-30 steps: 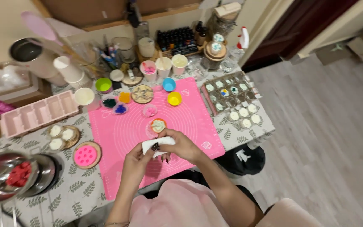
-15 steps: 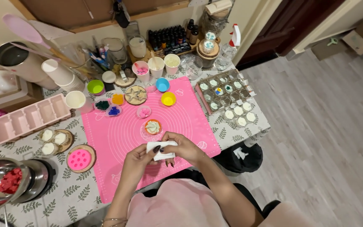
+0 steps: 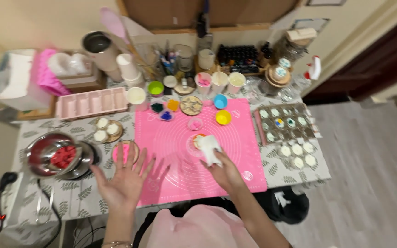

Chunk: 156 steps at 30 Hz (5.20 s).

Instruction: Melt wax pieces in a pot on a small induction cooktop.

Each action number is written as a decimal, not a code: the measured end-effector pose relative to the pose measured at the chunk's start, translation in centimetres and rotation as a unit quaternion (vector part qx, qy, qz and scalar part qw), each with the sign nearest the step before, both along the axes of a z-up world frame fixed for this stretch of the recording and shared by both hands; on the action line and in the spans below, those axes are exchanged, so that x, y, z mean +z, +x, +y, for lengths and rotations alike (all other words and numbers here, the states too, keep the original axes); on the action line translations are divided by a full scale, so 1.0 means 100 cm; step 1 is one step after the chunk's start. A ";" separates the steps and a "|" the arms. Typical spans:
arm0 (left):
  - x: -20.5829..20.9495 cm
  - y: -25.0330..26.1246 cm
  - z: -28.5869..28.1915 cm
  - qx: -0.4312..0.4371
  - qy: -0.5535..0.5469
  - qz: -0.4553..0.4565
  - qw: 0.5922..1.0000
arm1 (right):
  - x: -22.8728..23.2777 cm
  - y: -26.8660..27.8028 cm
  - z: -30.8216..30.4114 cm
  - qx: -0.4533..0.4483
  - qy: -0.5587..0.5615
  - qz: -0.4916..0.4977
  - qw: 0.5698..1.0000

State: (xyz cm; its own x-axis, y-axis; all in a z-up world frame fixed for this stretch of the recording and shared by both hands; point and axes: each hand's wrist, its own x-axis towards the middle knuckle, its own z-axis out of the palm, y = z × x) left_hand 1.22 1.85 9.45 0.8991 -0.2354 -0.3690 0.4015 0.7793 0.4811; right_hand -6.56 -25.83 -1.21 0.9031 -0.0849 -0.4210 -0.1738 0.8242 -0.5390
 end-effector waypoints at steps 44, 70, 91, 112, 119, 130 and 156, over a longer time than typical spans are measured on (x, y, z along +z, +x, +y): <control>-0.030 -0.009 0.047 0.110 -0.112 0.061 0.986 | 0.036 0.016 0.006 -0.056 0.101 0.024 0.993; -0.042 -0.010 0.067 0.120 -0.113 0.070 0.984 | 0.041 0.017 0.024 -0.045 0.098 0.022 0.994; -0.041 -0.017 0.020 0.005 -0.112 0.098 0.989 | 0.026 0.010 0.023 -0.033 0.129 -0.004 0.991; -0.105 -0.016 -0.139 -0.450 0.376 -0.220 0.780 | -0.002 -0.081 -0.018 -0.057 -0.146 0.039 0.987; -0.084 -0.020 -0.176 -0.501 0.335 -0.161 0.782 | -0.011 -0.118 -0.047 -0.184 -0.084 0.061 0.977; -0.052 -0.053 -0.285 -0.470 0.392 -0.108 0.784 | -0.311 -0.359 -0.181 -0.527 0.081 0.399 0.746; -0.074 -0.083 -0.368 -0.432 0.476 -0.173 0.747 | -0.261 -0.347 -0.251 -0.317 -0.049 0.545 0.775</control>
